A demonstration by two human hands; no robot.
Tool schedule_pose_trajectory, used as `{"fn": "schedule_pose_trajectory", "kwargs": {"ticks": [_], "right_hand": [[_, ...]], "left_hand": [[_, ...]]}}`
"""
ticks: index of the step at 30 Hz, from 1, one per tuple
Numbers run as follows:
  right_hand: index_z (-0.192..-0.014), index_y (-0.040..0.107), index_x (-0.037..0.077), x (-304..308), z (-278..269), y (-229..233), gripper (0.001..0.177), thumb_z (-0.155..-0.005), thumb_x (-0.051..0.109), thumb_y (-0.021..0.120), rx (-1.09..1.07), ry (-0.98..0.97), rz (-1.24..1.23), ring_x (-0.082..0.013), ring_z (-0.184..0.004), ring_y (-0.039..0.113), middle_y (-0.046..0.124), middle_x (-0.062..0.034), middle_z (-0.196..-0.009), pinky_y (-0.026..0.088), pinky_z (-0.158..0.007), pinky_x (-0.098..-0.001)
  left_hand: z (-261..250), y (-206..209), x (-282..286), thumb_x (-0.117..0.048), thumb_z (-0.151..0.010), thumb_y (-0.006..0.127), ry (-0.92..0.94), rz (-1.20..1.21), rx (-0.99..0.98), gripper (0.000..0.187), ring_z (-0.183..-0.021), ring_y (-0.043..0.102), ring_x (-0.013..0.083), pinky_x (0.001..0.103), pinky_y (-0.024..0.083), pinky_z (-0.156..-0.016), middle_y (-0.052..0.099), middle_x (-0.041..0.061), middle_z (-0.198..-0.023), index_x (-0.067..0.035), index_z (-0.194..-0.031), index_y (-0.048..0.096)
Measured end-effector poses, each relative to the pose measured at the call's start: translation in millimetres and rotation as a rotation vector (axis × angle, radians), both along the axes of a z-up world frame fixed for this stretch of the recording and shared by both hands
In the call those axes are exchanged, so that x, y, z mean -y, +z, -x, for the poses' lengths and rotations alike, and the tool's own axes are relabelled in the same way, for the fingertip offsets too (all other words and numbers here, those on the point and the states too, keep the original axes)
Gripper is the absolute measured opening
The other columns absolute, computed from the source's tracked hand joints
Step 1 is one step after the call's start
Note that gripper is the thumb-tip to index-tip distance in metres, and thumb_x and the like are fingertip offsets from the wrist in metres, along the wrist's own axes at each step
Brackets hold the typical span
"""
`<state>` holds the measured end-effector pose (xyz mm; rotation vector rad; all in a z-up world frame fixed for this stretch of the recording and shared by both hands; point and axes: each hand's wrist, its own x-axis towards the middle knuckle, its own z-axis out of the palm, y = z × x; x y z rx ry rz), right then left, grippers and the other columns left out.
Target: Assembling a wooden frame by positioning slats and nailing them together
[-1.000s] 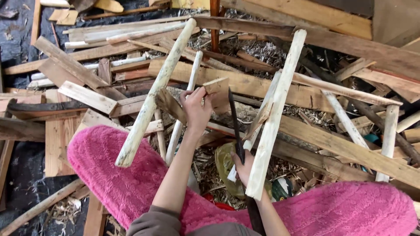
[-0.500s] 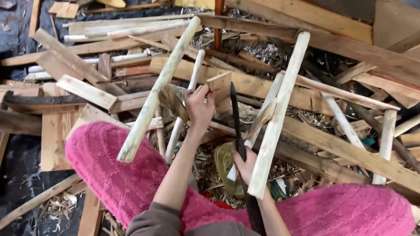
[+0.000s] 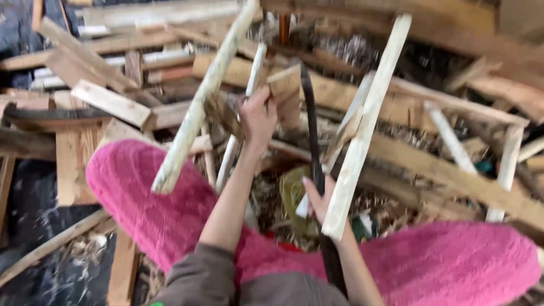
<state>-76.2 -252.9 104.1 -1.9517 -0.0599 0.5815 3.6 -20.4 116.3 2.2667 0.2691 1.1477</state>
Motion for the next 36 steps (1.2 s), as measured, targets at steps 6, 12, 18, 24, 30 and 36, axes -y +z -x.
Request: {"fn": "schedule_pose_trajectory", "kwargs": {"ticks": [6, 12, 18, 24, 30, 36], "right_hand": [[-0.076, 0.059, 0.006, 27.5, -17.9, -147.4, 0.039, -0.097, 0.039, 0.066, -0.089, -0.022, 0.116, -0.0224, -0.037, 0.063, 0.061, -0.0104, -0.047, 0.053, -0.037, -0.0318], [-0.089, 0.054, 0.014, -7.9, -6.0, 24.6, 0.038, -0.098, 0.049, 0.061, -0.183, -0.045, 0.189, -0.0217, -0.042, 0.064, 0.06, -0.0068, -0.047, 0.054, -0.043, -0.0317], [-0.085, 0.058, 0.005, 2.3, -5.8, -40.9, 0.028, -0.096, 0.03, 0.063, -0.113, -0.002, 0.093, -0.021, -0.037, 0.063, 0.062, -0.0135, -0.048, 0.055, -0.037, -0.03], [-0.093, 0.059, 0.009, 2.1, -3.6, -13.2, 0.041, -0.099, 0.05, 0.056, -0.071, 0.036, 0.232, -0.0201, -0.044, 0.067, 0.064, -0.007, -0.051, 0.056, -0.041, -0.0343], [-0.085, 0.06, 0.001, 9.0, -11.4, -69.7, 0.029, -0.097, 0.028, 0.061, -0.052, 0.013, 0.109, -0.0238, -0.038, 0.065, 0.061, -0.0144, -0.046, 0.052, -0.036, -0.0314], [-0.092, 0.059, 0.005, -0.1, -5.7, -25.6, 0.031, -0.099, 0.035, 0.061, -0.063, 0.006, 0.176, -0.022, -0.047, 0.068, 0.067, -0.0144, -0.058, 0.055, -0.042, -0.0313]], "left_hand": [[3.9, -14.5, 3.9, -0.016, -0.083, 0.072, 0.0, 0.042, -0.016, 0.017, -0.075, 0.064, 0.0181, 0.031, 0.038, -0.087, 0.062, -0.004, -0.073, -0.02, -0.078, 0.056], [4.7, 6.2, 10.4, -0.012, -0.081, 0.072, -0.001, 0.041, 0.0, 0.022, -0.075, 0.063, 0.0223, 0.032, 0.041, -0.088, 0.06, -0.002, -0.071, -0.017, -0.076, 0.052], [5.0, 8.8, 11.3, -0.011, -0.079, 0.072, -0.005, 0.0, 0.012, 0.02, -0.078, 0.064, 0.0227, 0.032, 0.043, -0.086, 0.059, -0.001, -0.074, -0.017, -0.078, 0.053], [2.1, 11.5, 13.9, -0.009, -0.085, 0.068, -0.011, 0.031, -0.016, 0.023, -0.078, 0.064, 0.022, 0.032, 0.04, -0.089, 0.056, -0.002, -0.073, -0.017, -0.077, 0.048], [1.6, 6.5, 13.1, -0.007, -0.082, 0.069, 0.004, 0.005, -0.017, 0.023, -0.078, 0.063, 0.0232, 0.033, 0.042, -0.088, 0.055, -0.003, -0.072, -0.017, -0.077, 0.049], [-1.1, 12.2, 13.2, -0.005, -0.085, 0.067, 0.01, 0.03, -0.025, 0.024, -0.078, 0.063, 0.0232, 0.034, 0.04, -0.091, 0.055, -0.001, -0.073, -0.018, -0.077, 0.049]]}}
